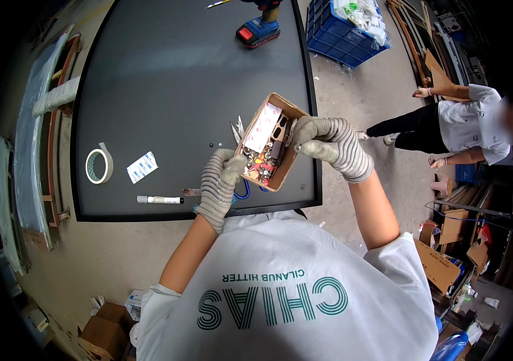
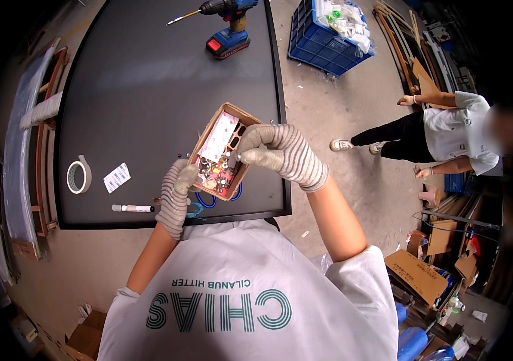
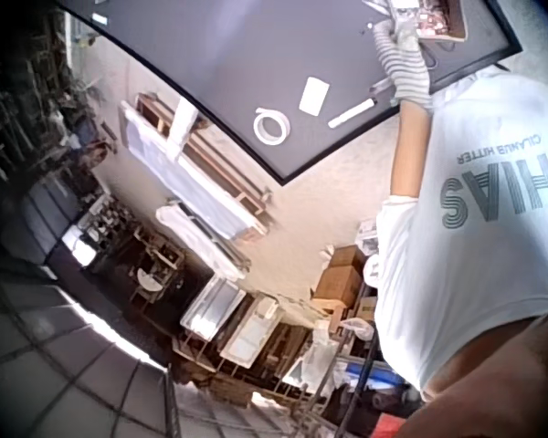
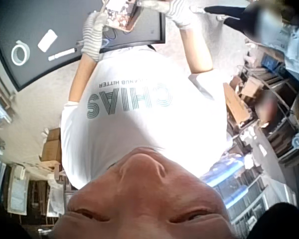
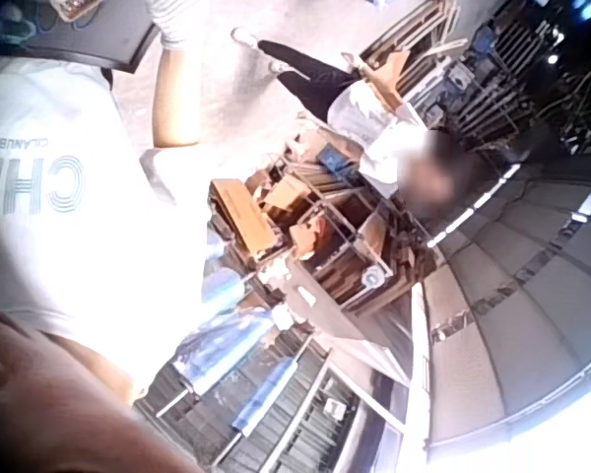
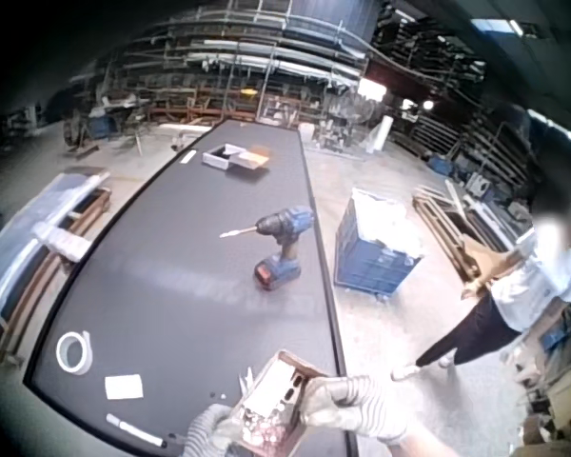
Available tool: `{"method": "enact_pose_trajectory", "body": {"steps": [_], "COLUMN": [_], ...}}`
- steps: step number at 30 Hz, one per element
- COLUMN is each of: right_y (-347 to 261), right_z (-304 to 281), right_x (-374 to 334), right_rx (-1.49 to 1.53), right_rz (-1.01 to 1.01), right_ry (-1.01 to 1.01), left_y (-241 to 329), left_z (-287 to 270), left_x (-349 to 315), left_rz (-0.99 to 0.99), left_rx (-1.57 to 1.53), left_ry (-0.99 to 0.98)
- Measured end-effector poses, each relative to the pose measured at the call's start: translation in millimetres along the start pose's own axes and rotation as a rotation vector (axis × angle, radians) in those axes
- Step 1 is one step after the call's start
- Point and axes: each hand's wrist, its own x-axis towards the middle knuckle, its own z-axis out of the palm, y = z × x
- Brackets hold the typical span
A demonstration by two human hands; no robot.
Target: The person retrieves a small cardboard box from a cluttered shelf, walks to a workbench, and sorts through small hardware items inside. They pick up and examine several pieces, then return the box to the shelf and briefly rummage through another container.
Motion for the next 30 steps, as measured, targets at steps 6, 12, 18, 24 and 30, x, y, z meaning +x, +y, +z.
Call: {"method": "enact_pose_trajectory", "body": {"steps": [6, 12, 18, 24, 30], "right_y": [54.0, 81.0, 141.1, 153.8, 51.5], "right_z": [-14.8, -21.6, -38.5, -51.8, -15.0], "right_x": [-22.2, -24.9, -19.3, -15.2, -15.5], "right_rx": [0.5, 0.405, -0.675, -0.806, -0.745], "right_rz": [0.002, 0.125, 0.435, 0.29, -0.029], "right_ry": [0.149, 0.411, 0.538, 0.649, 0.661], "left_y": [-11.2, -9.5, -0.5, 8.0, 8.2], "left_z": [-7.9, -24.9, -33.5, -32.4, -32.3], "left_x": [5.4, 7.0, 10.3, 11.6, 5.9], "left_rz": [-0.073, -0.153, -0.045, -0.089, -0.039], "left_rx": [0.006, 0.042, -0.021, -0.052, 0.018], "left_ry": [0.009, 0.03, 0.035, 0.025, 0.076]}}
